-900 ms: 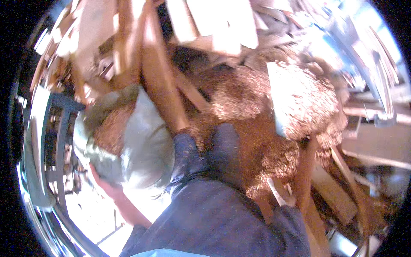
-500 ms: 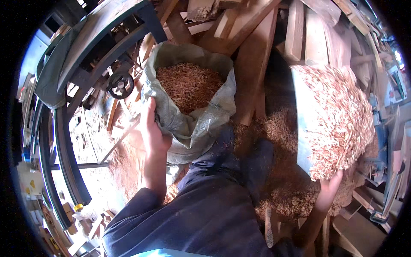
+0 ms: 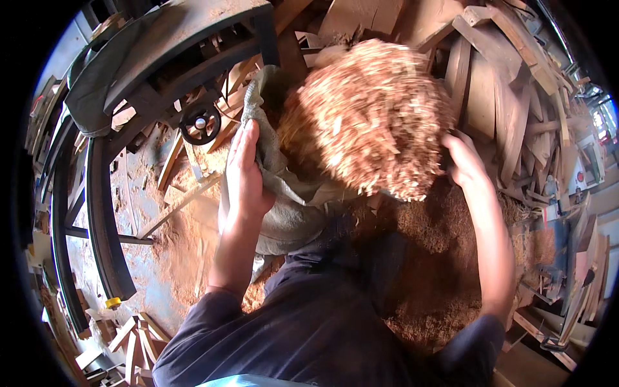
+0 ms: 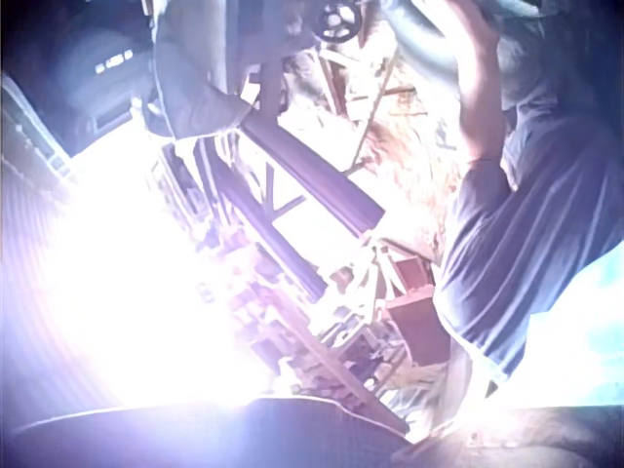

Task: The person scoops wood shavings into a bag by hand and with a small pan, then pushes remaining shavings into a pile.

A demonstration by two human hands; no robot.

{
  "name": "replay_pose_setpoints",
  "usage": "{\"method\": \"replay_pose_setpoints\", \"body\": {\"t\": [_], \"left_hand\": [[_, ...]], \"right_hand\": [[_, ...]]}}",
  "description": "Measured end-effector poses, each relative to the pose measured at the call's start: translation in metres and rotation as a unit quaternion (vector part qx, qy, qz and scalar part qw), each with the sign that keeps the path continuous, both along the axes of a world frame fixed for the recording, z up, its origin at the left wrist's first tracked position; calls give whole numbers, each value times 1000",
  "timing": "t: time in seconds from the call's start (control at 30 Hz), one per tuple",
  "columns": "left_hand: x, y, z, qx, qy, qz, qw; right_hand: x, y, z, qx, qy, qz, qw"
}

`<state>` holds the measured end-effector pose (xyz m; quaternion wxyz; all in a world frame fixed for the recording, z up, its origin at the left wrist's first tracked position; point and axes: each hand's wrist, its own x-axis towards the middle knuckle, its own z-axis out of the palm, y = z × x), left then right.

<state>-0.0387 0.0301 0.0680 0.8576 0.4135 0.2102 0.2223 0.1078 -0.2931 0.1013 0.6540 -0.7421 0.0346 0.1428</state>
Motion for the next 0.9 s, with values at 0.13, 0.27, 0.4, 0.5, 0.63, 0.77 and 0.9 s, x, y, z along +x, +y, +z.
{"method": "replay_pose_setpoints", "body": {"t": [0.13, 0.27, 0.4, 0.5, 0.63, 0.77, 0.9], "left_hand": [[14, 7, 12, -72, -81, -16, 994], [20, 12, 16, -68, -118, -41, 990], [40, 14, 21, -56, -113, -35, 991], [52, 39, 8, -57, -115, -69, 989], [28, 34, 16, -83, -123, -91, 985], [17, 40, 20, -96, -134, -124, 978], [31, 37, 33, -110, -43, -183, 976]], "right_hand": [[39, 43, 9, -179, 24, 179, 967], [55, 78, 4, -369, 49, 154, 915], [86, 70, 2, -376, 68, 220, 897], [72, 76, 14, -324, 44, 255, 910], [59, 68, 23, -321, -12, 257, 912], [41, 72, 38, -301, -4, 274, 913], [32, 66, 50, -324, -12, 265, 908]]}}
